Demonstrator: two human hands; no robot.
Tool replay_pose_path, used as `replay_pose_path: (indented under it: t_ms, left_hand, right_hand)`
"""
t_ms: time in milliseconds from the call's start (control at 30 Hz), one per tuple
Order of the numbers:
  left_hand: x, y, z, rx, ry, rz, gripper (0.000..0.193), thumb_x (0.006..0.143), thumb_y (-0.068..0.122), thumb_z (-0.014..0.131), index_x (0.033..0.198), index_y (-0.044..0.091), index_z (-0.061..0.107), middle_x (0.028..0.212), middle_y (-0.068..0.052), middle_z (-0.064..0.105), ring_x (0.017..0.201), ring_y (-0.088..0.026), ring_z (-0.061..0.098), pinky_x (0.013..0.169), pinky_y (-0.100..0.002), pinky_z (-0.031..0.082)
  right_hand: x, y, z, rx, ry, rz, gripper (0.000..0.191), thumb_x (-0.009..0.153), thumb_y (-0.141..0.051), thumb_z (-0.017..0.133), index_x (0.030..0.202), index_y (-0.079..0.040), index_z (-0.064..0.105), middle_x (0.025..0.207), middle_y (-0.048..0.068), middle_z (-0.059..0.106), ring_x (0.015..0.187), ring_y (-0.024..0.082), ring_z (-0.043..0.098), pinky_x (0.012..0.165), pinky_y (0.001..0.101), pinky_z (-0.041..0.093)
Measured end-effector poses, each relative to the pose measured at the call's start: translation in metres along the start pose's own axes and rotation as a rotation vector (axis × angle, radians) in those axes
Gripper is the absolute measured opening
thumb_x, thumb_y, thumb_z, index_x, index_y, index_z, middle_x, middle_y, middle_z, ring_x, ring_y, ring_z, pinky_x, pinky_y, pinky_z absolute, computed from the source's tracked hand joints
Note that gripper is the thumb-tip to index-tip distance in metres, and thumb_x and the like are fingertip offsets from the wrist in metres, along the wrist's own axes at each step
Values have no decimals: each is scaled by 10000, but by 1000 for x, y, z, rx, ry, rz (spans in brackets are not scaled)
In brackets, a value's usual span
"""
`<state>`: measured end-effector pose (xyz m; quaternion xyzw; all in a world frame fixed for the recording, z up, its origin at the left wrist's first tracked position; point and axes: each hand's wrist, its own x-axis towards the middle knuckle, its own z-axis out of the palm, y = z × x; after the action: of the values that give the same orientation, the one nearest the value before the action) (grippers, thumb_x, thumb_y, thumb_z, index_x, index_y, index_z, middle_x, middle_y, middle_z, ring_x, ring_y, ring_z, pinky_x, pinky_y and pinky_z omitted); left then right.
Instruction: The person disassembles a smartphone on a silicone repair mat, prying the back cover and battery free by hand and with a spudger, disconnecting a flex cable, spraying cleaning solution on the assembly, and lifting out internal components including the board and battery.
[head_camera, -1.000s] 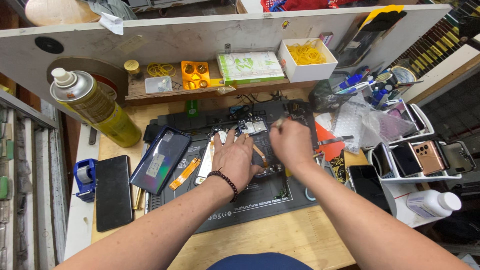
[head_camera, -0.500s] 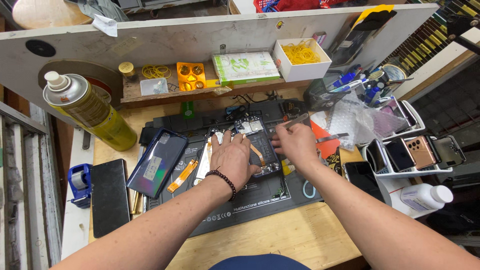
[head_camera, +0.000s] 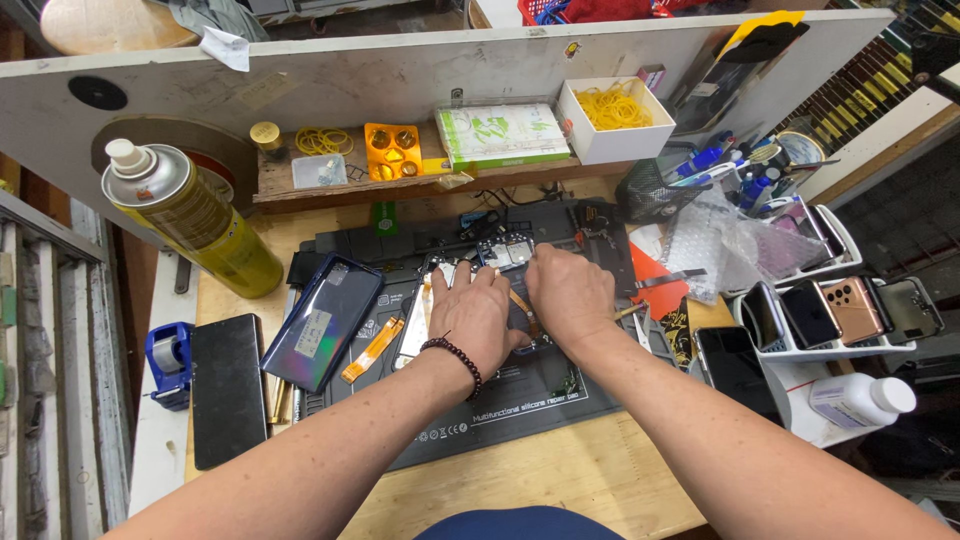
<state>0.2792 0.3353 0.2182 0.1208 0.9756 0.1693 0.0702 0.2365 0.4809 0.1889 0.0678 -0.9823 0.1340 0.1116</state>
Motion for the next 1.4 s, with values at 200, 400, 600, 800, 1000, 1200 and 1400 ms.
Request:
replay_pose_path:
  t_ms: [200,400,600,800,1000,1200,1400]
  left_hand:
    - [-2,-2,2,-44,71,16,647,672,402,895,1153,48,647,1273,-107,617,1348,-376,435,1142,-643,230]
    - [-3,-3,0,-38,54,20,624,694,413,887,1142,48,651,1274,-102,622,1353,-358,439,1153,-642,226]
    - [-4,-2,-2,-49,68,10,637,676,391,898,1143,40,644,1279,-104,619,1349,-367,426,1137,-643,216]
    - [-7,-1,-3,-81,38,5,616,690,378,893,1145,46,644,1278,-95,625,1319,-329,468,1154,-620,230]
    - [-5,1,-3,-27,47,17,611,682,381,900,1124,53,636,1224,-96,633,1300,-343,465,1144,-621,231]
    - [-4,0,-2,-68,72,18,610,671,371,905,1122,63,633,1229,-93,633,1315,-352,464,1141,-632,228]
    - [-3,-3,0,-71,58,8,635,676,373,901,1152,63,619,1247,-92,627,1330,-351,456,1139,-628,235]
  right_hand:
    - [13,8,-14,269,29,220,219,881,-299,658,918,-113,767,817,183,734,812,415,709,733,530,567]
    - [5,2,-5,-19,-79,129,287,958,-321,613,924,-71,750,819,239,716,818,458,699,760,567,548]
    - [23,39,6,800,-213,486,217,928,-209,653,940,-19,758,840,129,782,742,223,767,637,392,580]
    - [26,64,13,1105,-346,767,237,953,-211,664,1044,-3,730,939,96,773,748,142,739,621,282,573]
    - [4,30,11,71,47,-45,193,940,-216,698,958,-65,818,782,202,744,753,324,716,712,418,571]
    - [29,42,14,419,-271,385,361,975,-215,618,846,90,761,728,176,757,670,233,764,698,350,620]
    - [42,103,47,1550,-590,1082,150,979,-116,605,988,26,652,883,128,725,719,204,739,638,290,633]
